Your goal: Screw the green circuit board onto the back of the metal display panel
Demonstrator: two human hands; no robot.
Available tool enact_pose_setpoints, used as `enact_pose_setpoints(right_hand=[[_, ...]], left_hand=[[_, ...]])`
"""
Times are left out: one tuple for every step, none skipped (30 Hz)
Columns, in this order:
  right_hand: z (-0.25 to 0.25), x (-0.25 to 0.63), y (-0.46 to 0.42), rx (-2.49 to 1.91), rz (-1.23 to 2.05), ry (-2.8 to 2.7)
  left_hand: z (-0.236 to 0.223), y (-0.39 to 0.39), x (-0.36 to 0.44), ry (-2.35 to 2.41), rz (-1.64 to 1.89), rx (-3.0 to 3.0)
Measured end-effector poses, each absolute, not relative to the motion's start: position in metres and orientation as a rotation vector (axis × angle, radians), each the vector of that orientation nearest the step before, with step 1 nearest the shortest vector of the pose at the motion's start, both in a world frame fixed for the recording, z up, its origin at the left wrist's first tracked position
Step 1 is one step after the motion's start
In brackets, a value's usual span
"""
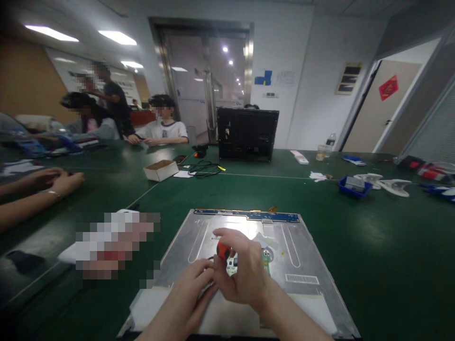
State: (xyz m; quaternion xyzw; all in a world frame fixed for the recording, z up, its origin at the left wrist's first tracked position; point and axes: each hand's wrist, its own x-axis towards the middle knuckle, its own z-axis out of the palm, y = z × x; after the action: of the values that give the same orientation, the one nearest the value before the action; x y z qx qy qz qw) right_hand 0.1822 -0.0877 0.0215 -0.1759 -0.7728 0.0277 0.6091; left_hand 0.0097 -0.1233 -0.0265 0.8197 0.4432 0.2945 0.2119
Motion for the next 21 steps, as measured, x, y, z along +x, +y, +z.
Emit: enact_pose_setpoints(right_hand=[[0.0222, 0.1823, -0.0878, -0.409, 0.062, -1.785], [0.0230, 0.1823, -0.0879, -0.417, 0.054, -1.783], [0.0238, 0.1822, -0.0880, -0.426, 0.041, -1.783], [0.0246, 0.1821, -0.0882, -0.433, 0.026, -1.781], [0.0252, 0.1818, -0.0883, -0.440, 0.011, -1.780], [0.0255, 0.1814, -0.0883, -0.445, -0.003, -1.776], [0.0256, 0.1811, -0.0881, -0.450, -0.015, -1.771], [0.0255, 0.1807, -0.0879, -0.458, -0.026, -1.760], [0.0252, 0.1803, -0.0877, -0.470, -0.036, -1.750], [0.0249, 0.1800, -0.0874, -0.484, -0.045, -1.741], [0.0247, 0.1799, -0.0873, -0.496, -0.052, -1.733], [0.0245, 0.1798, -0.0873, -0.505, -0.060, -1.729], [0.0245, 0.1798, -0.0874, -0.511, -0.068, -1.729], [0.0247, 0.1799, -0.0876, -0.514, -0.076, -1.733], [0.0250, 0.1800, -0.0878, -0.515, -0.082, -1.740], [0.0254, 0.1801, -0.0882, -0.514, -0.087, -1.745], [0.0259, 0.1802, -0.0885, -0.514, -0.089, -1.751], [0.0264, 0.1803, -0.0889, -0.515, -0.088, -1.756], [0.0269, 0.1804, -0.0893, -0.517, -0.085, -1.760], [0.0273, 0.1804, -0.0897, -0.519, -0.082, -1.764], [0.0277, 0.1805, -0.0900, -0.519, -0.077, -1.771]], left_hand=[[-0.0262, -0.1235, 0.0097, 1.230, 0.821, 2.281], [-0.0261, -0.1237, 0.0097, 1.229, 0.823, 2.284], [-0.0261, -0.1238, 0.0095, 1.229, 0.825, 2.287], [-0.0261, -0.1238, 0.0094, 1.230, 0.824, 2.287], [-0.0263, -0.1237, 0.0092, 1.231, 0.825, 2.285], [-0.0265, -0.1236, 0.0091, 1.231, 0.824, 2.284], [-0.0267, -0.1234, 0.0091, 1.229, 0.825, 2.283], [-0.0267, -0.1232, 0.0091, 1.226, 0.829, 2.282], [-0.0267, -0.1230, 0.0091, 1.223, 0.833, 2.282], [-0.0264, -0.1229, 0.0092, 1.220, 0.836, 2.281], [-0.0260, -0.1229, 0.0094, 1.221, 0.838, 2.279], [-0.0255, -0.1230, 0.0095, 1.223, 0.834, 2.277], [-0.0251, -0.1231, 0.0096, 1.227, 0.830, 2.276], [-0.0247, -0.1232, 0.0096, 1.230, 0.826, 2.275], [-0.0245, -0.1233, 0.0097, 1.231, 0.823, 2.274], [-0.0244, -0.1233, 0.0097, 1.229, 0.825, 2.275], [-0.0245, -0.1233, 0.0097, 1.225, 0.831, 2.276], [-0.0246, -0.1232, 0.0097, 1.222, 0.837, 2.276], [-0.0246, -0.1231, 0.0098, 1.220, 0.843, 2.277], [-0.0246, -0.1231, 0.0099, 1.220, 0.845, 2.278], [-0.0244, -0.1230, 0.0101, 1.223, 0.841, 2.277]])
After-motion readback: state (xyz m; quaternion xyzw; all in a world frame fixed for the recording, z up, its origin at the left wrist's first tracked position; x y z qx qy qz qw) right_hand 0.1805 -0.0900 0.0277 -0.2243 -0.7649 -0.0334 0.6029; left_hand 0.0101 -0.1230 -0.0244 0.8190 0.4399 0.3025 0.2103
